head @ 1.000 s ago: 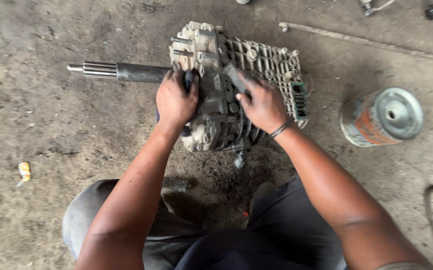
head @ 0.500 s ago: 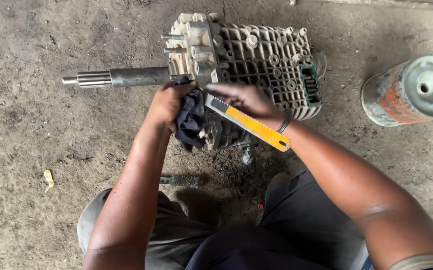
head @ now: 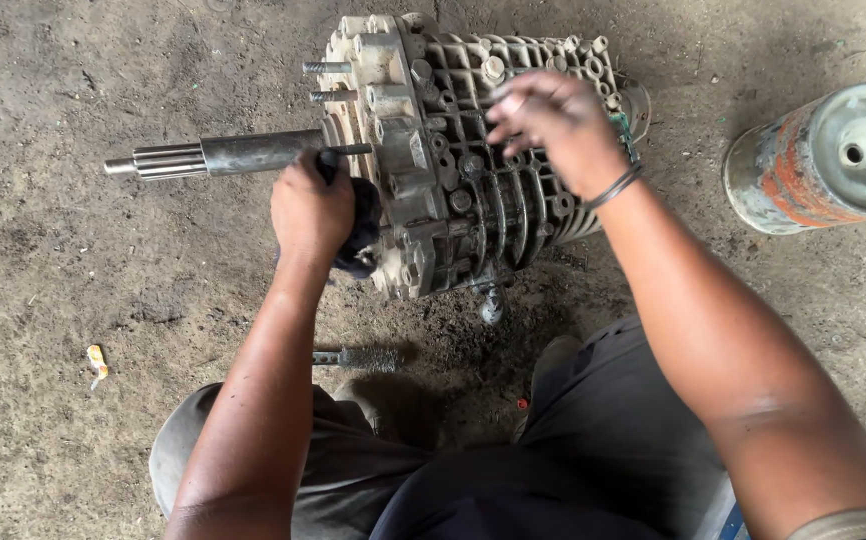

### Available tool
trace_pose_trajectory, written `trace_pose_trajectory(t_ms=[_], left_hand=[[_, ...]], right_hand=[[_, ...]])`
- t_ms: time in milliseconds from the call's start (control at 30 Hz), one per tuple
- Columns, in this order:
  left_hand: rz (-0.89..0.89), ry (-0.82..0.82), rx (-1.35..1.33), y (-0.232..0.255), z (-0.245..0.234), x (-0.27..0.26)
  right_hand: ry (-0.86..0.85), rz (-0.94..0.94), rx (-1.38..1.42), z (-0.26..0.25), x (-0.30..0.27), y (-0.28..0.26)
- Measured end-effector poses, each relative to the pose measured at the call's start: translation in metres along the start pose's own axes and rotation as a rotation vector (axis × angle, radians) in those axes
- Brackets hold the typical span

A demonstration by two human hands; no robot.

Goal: The person is cleaning a disassembled engine block using a scraper and a cloth. They repeatedly scrape and wipe the surface to remove grime and debris.

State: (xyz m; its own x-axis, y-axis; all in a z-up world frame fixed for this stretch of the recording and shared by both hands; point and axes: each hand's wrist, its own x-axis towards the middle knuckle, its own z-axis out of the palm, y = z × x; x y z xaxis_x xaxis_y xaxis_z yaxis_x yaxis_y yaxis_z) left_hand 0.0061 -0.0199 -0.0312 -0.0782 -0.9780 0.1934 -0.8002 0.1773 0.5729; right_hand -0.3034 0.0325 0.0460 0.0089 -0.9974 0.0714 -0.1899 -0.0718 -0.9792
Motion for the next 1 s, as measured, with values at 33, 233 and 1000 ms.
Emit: trace_pose_trajectory(t_ms=[33,233,1000], left_hand=[[0.010,-0.041,0.028,0.003,0.004,-0.004],[0.051,-0.085,0.087,0.028,0.026,-0.025],[-0.026,-0.158,0.050,0.026,0.021,-0.024]], right_hand=[[0.067,0.055,0.102,-0.006,0.003,0.005],[0.206,0.216,0.109,-0.004,0.020,0.053],[0.063,0.198,-1.076,0.060,0.062,0.017]])
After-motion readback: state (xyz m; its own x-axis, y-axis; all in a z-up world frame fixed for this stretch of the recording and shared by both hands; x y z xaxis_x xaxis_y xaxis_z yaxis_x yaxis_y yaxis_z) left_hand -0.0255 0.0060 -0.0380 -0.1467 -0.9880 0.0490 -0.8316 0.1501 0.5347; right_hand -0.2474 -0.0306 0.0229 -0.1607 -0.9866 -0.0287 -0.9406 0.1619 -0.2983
